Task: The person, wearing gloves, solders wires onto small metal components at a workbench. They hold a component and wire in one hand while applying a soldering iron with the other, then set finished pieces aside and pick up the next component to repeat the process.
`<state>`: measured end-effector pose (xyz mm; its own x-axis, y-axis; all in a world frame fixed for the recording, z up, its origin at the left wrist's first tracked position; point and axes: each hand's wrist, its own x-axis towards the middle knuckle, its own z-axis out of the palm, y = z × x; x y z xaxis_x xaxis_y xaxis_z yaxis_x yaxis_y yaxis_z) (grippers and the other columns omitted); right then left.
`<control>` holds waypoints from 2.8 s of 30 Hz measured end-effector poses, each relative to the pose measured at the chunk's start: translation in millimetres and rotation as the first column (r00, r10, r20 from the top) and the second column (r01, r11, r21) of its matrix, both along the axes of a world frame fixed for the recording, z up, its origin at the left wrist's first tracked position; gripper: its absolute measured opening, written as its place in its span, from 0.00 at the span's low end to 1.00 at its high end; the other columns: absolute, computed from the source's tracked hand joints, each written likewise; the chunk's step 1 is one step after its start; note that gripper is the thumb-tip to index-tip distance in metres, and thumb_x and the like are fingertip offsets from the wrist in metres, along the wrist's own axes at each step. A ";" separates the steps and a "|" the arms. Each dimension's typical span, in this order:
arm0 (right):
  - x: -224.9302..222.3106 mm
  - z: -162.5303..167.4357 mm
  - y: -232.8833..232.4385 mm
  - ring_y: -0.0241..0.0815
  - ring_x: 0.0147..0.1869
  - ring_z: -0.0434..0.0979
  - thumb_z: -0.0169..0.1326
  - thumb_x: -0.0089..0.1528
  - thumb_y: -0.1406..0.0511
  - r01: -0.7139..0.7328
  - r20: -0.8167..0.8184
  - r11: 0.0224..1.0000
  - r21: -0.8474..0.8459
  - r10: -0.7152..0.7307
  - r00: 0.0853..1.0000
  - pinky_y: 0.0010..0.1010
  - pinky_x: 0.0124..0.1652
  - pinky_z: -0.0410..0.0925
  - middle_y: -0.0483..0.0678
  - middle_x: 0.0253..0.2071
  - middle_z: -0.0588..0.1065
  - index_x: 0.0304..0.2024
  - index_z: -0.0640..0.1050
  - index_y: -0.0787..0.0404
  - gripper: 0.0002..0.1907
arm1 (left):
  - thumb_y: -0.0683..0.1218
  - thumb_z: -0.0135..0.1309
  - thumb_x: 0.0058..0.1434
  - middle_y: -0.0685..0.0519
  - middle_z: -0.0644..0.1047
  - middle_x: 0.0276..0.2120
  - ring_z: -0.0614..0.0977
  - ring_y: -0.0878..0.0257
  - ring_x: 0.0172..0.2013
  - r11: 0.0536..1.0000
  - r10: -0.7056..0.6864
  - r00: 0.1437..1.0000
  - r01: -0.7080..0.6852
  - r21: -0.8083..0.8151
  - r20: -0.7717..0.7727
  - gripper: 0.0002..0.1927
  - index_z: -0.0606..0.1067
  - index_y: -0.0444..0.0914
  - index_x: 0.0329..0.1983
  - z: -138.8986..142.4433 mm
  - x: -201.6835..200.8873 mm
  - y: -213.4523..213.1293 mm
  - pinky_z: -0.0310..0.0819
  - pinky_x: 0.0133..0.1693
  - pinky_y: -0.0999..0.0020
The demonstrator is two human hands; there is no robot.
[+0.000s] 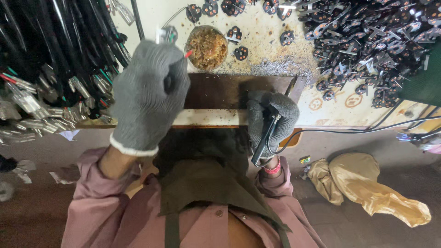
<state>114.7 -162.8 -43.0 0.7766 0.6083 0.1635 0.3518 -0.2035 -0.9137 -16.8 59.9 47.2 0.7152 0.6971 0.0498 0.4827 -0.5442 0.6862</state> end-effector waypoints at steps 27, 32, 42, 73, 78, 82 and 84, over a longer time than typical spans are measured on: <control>11.6 35.5 32.6 0.48 0.44 0.86 0.68 0.59 0.73 -0.278 0.138 0.942 -0.187 0.306 0.942 0.34 0.45 0.77 0.52 0.47 0.81 0.52 0.76 0.60 0.21 | 0.45 0.57 0.69 0.48 0.77 0.44 0.82 0.48 0.42 0.951 -0.231 0.973 0.229 -0.209 0.011 0.05 0.74 0.41 0.43 -45.5 9.6 -53.9 0.77 0.40 0.54; 11.2 38.8 33.9 0.43 0.44 0.87 0.69 0.61 0.72 -0.262 0.052 0.939 -0.223 0.280 0.959 0.28 0.41 0.77 0.50 0.46 0.83 0.54 0.76 0.57 0.21 | 0.45 0.59 0.65 0.49 0.77 0.47 0.81 0.49 0.42 0.968 -0.223 0.973 0.214 -0.134 -0.053 0.07 0.74 0.41 0.42 -49.0 14.3 -54.7 0.77 0.37 0.54; 21.4 35.6 29.3 0.45 0.47 0.87 0.71 0.61 0.70 -0.355 0.027 0.911 -0.207 0.368 0.929 0.32 0.46 0.78 0.51 0.49 0.82 0.56 0.73 0.57 0.25 | 0.46 0.62 0.62 0.50 0.77 0.47 0.81 0.50 0.47 0.956 -0.281 0.960 0.278 -0.093 -0.018 0.10 0.74 0.41 0.42 -55.0 13.7 -48.6 0.79 0.42 0.56; 13.7 26.1 -9.1 0.56 0.41 0.83 0.64 0.54 0.71 -0.391 0.100 0.897 -0.206 0.417 0.903 0.40 0.42 0.75 0.53 0.38 0.80 0.40 0.77 0.60 0.13 | 0.45 0.60 0.62 0.49 0.74 0.47 0.79 0.49 0.46 0.933 -0.353 0.932 0.343 -0.112 -0.084 0.10 0.73 0.40 0.43 -56.4 16.5 -49.9 0.78 0.39 0.54; 9.4 16.3 -16.6 0.55 0.42 0.84 0.63 0.55 0.72 -0.372 0.102 0.912 -0.172 0.392 0.914 0.40 0.43 0.75 0.52 0.39 0.80 0.40 0.76 0.60 0.12 | 0.46 0.59 0.67 0.48 0.75 0.49 0.79 0.48 0.48 0.933 -0.348 0.935 0.339 -0.120 -0.065 0.10 0.73 0.39 0.46 -59.5 14.6 -50.6 0.78 0.41 0.54; 7.0 9.9 -20.8 0.55 0.41 0.83 0.64 0.54 0.71 -0.346 0.132 0.924 -0.161 0.367 0.921 0.40 0.43 0.75 0.52 0.38 0.80 0.39 0.77 0.59 0.12 | 0.47 0.59 0.65 0.48 0.75 0.49 0.79 0.48 0.49 0.940 -0.334 0.942 0.330 -0.082 -0.043 0.10 0.73 0.39 0.45 -61.4 14.2 -52.5 0.78 0.41 0.54; 7.4 8.8 -22.1 0.55 0.41 0.83 0.64 0.54 0.71 -0.347 0.128 0.923 -0.164 0.369 0.921 0.40 0.42 0.75 0.52 0.38 0.80 0.39 0.78 0.58 0.12 | 0.46 0.59 0.64 0.47 0.75 0.48 0.80 0.48 0.48 0.939 -0.337 0.940 0.332 -0.091 -0.059 0.10 0.73 0.39 0.44 -62.2 14.2 -52.8 0.78 0.40 0.54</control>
<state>122.0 -184.8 -34.2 0.4749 0.8655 0.1593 0.5577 -0.1559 -0.8153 -2.6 7.2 -15.1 0.9074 0.4166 -0.0558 0.3319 -0.6286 0.7033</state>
